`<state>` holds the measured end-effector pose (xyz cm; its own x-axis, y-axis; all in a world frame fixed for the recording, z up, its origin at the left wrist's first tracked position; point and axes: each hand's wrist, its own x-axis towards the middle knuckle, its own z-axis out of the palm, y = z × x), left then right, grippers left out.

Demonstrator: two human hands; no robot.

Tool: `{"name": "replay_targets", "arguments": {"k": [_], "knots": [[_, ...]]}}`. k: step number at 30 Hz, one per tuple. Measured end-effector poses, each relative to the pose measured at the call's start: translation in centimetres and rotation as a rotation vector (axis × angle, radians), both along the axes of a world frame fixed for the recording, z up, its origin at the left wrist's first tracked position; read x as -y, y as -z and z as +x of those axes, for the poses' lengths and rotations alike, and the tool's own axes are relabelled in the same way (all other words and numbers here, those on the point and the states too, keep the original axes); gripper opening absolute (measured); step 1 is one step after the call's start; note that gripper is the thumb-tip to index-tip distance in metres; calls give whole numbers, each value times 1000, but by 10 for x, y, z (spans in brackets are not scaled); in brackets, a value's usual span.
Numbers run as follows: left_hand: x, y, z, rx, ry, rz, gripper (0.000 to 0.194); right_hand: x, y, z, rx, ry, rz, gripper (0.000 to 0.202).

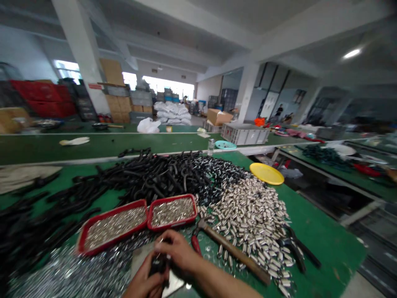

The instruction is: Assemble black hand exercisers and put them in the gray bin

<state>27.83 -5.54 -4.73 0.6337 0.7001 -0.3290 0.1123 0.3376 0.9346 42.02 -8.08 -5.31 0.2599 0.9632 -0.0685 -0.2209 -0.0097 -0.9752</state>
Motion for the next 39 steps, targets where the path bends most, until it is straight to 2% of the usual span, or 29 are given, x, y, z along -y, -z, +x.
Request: {"name": "replay_targets", "arguments": {"k": [1,3,4,6,9,12,14,16,20,23,30,36,39], "knots": [[3,-3,-4,99,86,-108,49,3,-3,1,-6,-48,12,37],[8,-7,-9,223,144,-266,50,6,-6,1,-46,-146,-24,36],[9,-8,-10,253,138,-314,45,7,-6,-1,-44,-187,-31,35],[10,-6,-12,265,45,-341,35,13,-3,-2,66,-207,-16,31],[5,-2,-16,310,-216,-242,26,29,2,12,510,-137,74,22],[-9,-2,-22,368,-407,-116,27,44,6,47,991,-47,78,15],[-19,-2,-24,360,-426,-90,29,47,6,69,1245,5,3,19],[-24,0,-19,340,-388,-95,31,42,5,80,1450,6,-74,23],[-16,11,2,343,-347,-124,33,22,8,71,1727,-109,-140,21],[-9,16,11,336,-366,-141,39,13,10,66,1781,-151,-138,21],[-8,14,5,300,-412,-112,41,17,5,73,1732,-270,-61,16],[-4,12,13,239,-418,-73,43,18,10,65,1725,-225,-60,13],[-12,8,10,153,-439,55,46,18,9,73,1494,-95,-4,16]]}}
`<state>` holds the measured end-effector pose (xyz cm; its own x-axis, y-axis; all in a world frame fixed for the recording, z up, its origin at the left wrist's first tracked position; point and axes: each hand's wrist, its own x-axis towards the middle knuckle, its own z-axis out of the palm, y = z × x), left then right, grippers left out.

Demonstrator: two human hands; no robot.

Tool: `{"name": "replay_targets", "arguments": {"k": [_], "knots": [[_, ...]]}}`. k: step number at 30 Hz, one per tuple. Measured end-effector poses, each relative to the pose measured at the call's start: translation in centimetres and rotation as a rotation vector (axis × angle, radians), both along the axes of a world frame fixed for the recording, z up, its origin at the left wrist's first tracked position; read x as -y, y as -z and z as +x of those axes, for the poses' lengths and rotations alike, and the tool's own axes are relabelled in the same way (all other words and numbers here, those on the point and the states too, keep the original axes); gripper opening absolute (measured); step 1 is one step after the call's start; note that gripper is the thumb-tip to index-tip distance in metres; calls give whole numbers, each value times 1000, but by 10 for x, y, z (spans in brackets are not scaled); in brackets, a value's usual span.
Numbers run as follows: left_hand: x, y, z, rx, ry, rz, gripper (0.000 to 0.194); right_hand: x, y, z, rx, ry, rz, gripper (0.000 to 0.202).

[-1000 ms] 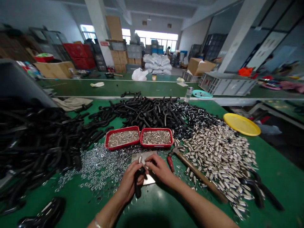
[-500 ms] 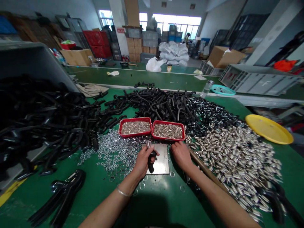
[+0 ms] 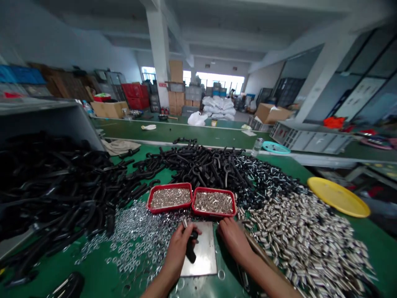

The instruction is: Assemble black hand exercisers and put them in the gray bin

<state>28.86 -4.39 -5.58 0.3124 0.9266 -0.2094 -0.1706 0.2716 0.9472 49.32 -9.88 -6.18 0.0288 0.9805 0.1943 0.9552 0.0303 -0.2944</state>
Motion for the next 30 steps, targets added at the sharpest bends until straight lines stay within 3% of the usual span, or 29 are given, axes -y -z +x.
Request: {"name": "replay_targets", "arguments": {"k": [2,4,7,9,12,14,17,20,25,27,30], "knots": [[-7,-5,-3,-96,-10,100,47,1,-5,-1,-301,42,109,13],[-11,-10,-2,-190,-10,232,47,1,-10,-11,-727,56,115,11],[-10,-12,4,-299,-14,407,45,-2,-11,-37,-1460,35,-129,34],[-8,-7,9,-362,-30,461,45,-5,-8,-52,-1819,21,-269,43],[-7,8,7,-435,-68,482,45,-5,2,-62,-2116,-7,-389,40],[-9,18,3,-459,-77,480,45,-5,8,-64,-2171,-45,-450,40],[-11,22,-2,-449,-75,460,46,-7,13,-66,-2054,-73,-383,42],[-8,9,-3,-394,-65,395,47,-10,7,-69,-1776,-76,-214,44],[1,-16,-3,-307,-16,294,42,-5,-8,-66,-804,-205,147,24],[3,-13,-3,-297,-8,239,43,0,-5,-64,-432,-245,179,32],[3,-1,-5,-209,2,93,46,7,-1,-56,-97,-289,91,45]]}}
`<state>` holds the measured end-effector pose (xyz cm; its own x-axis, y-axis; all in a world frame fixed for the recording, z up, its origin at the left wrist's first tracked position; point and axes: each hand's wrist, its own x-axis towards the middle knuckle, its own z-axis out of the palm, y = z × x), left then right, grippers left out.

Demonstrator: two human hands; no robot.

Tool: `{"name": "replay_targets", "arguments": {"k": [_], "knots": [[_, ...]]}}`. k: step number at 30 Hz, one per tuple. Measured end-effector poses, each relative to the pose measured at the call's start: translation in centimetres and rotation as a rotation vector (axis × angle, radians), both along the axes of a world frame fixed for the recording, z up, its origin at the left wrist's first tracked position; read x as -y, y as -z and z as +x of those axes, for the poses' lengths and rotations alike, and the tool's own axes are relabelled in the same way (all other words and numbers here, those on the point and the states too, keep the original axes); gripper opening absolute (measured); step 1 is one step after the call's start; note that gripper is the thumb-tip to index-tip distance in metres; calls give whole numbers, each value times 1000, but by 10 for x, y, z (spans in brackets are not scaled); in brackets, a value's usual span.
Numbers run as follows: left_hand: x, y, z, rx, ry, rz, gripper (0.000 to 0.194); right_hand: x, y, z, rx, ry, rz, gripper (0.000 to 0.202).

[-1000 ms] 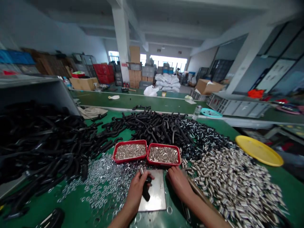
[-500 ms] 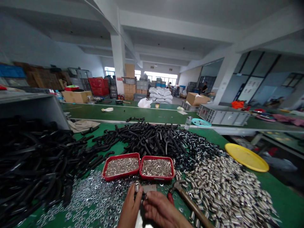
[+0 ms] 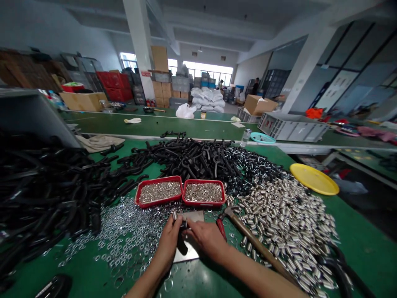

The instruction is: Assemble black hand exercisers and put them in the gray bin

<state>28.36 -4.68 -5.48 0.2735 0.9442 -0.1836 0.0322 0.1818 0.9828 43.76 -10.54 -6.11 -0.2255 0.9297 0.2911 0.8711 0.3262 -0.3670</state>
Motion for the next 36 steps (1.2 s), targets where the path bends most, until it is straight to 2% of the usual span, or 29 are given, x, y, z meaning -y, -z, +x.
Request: {"name": "replay_targets", "arguments": {"k": [3,5,7,10,12,15,18,22,24,26,28,30,33,36], "knots": [[-1,9,-1,118,-7,-117,45,0,-8,36,75,-30,-59,47],[-2,10,0,150,-4,-151,42,-7,-17,77,49,169,-85,38],[-3,8,3,171,-6,-172,41,-19,-23,122,140,523,-175,34],[-1,5,11,189,15,-193,43,-35,-18,170,213,703,-241,22],[4,4,17,168,56,-196,45,-44,-11,179,242,754,-252,20],[9,6,27,142,62,-197,47,-53,-4,171,278,814,-256,17],[9,7,29,162,18,-203,49,-56,-7,167,290,838,-242,22],[1,3,15,203,-50,-204,52,-42,-25,181,247,823,-193,27],[-4,0,7,242,-94,-232,53,-28,-37,180,207,775,-143,28],[-8,-3,3,270,-116,-264,53,-13,-47,161,28,629,-61,27],[-10,-7,7,276,-116,-259,52,1,-53,128,-291,402,-16,26],[-10,-10,14,272,-95,-226,52,11,-55,89,-520,243,-89,23],[-7,-15,22,269,-42,-199,52,19,-54,46,-635,153,-179,16],[-3,-17,16,253,-9,-176,50,21,-49,30,-593,111,-161,14]]}}
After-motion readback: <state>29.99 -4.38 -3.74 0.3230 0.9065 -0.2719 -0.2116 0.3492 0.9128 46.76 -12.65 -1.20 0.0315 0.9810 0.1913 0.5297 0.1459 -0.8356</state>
